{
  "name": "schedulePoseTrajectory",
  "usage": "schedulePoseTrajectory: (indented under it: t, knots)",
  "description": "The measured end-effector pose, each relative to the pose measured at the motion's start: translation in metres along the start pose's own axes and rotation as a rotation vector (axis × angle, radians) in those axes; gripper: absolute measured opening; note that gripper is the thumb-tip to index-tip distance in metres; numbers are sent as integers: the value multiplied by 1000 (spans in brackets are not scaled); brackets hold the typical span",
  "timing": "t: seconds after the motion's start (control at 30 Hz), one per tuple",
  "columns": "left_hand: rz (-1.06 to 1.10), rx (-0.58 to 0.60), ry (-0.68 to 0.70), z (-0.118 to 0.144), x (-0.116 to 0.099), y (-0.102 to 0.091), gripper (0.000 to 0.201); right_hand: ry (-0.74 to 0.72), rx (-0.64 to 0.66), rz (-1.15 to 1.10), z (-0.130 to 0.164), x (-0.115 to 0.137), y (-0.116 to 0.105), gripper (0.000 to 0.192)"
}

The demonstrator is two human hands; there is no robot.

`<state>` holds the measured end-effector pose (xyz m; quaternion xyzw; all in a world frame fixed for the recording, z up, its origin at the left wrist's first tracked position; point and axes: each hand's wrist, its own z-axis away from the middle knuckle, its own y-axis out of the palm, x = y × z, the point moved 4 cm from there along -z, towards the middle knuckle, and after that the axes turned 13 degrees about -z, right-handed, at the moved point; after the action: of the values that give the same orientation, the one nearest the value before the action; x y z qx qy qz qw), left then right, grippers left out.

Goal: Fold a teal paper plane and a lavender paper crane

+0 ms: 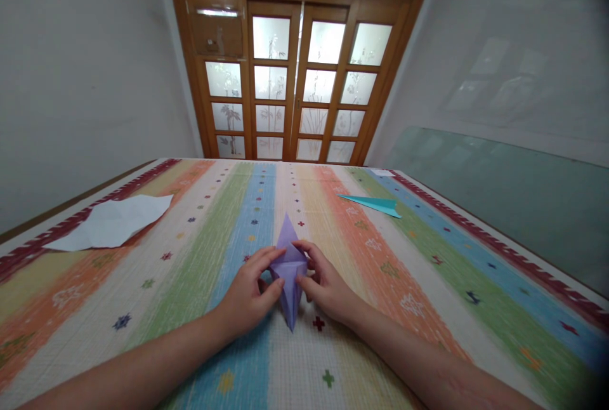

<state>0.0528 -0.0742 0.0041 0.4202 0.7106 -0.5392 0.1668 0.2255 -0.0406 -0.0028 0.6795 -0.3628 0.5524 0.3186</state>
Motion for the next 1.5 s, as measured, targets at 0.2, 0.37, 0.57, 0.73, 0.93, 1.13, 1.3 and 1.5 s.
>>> schedulePoseTrajectory:
  t: [0.2,0.37,0.57,0.73,0.93,1.13,1.3,1.5]
  knots:
    - [-23,7,12,1,-1,1,49,-76,-34,98,0,-1,-2,58]
    - [-10,11,13,1,0,1,48,-84,-32,119,0,0,-2,60]
    - [204,29,-40,-3,10,2,47,-46,58,22,2,-1,-2,59]
    - [378,80,-112,-7,20,4,49,0,92,-10,2,-6,-4,49]
    - [457,116,-164,-7,20,4,57,8,94,-71,0,-9,-6,40]
    - [332,68,-64,-8,17,1,64,23,107,-80,0,-11,-7,39]
    - [191,54,-2,-8,17,1,69,23,100,-115,-1,-13,-8,34]
    - [79,41,12,-8,18,-1,70,17,92,-121,-2,-15,-9,30]
